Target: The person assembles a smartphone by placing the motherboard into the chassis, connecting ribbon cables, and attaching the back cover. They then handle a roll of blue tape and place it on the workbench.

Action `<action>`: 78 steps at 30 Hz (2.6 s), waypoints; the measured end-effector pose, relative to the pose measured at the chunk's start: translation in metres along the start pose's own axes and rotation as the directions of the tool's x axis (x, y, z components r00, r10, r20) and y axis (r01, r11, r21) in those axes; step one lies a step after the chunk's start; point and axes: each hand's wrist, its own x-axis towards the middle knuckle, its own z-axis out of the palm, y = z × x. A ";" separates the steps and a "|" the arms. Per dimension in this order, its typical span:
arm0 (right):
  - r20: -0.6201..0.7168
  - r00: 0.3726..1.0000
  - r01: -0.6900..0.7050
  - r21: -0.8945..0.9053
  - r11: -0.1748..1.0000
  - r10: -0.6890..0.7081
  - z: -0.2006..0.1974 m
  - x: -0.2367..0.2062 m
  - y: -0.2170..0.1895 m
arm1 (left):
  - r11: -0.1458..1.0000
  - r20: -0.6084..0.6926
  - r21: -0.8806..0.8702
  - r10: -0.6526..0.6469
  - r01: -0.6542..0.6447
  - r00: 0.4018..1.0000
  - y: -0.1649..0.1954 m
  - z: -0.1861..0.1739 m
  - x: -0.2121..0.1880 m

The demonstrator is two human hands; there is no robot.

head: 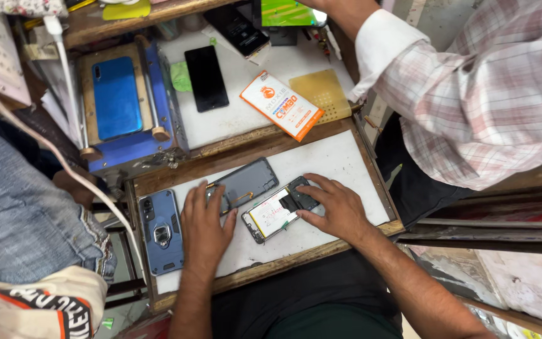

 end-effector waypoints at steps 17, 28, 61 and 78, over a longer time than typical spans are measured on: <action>-0.006 0.979 -0.198 0.214 0.957 0.204 0.007 0.001 0.006 | 1.000 0.225 0.006 -0.021 0.020 0.974 -0.009 -0.017 0.010; -0.020 0.977 -0.204 0.208 0.957 0.213 0.013 -0.002 0.009 | 0.883 0.232 -0.392 -0.177 0.259 0.956 -0.039 -0.011 0.012; 0.219 0.957 0.079 0.428 0.900 -0.188 0.025 0.070 0.009 | 0.925 0.086 -0.309 0.257 -0.219 0.963 0.022 -0.001 -0.071; 0.265 0.960 0.001 0.320 0.947 -0.091 0.027 0.068 0.007 | 0.130 -0.098 -0.990 -0.320 -0.059 0.942 -0.026 0.021 -0.096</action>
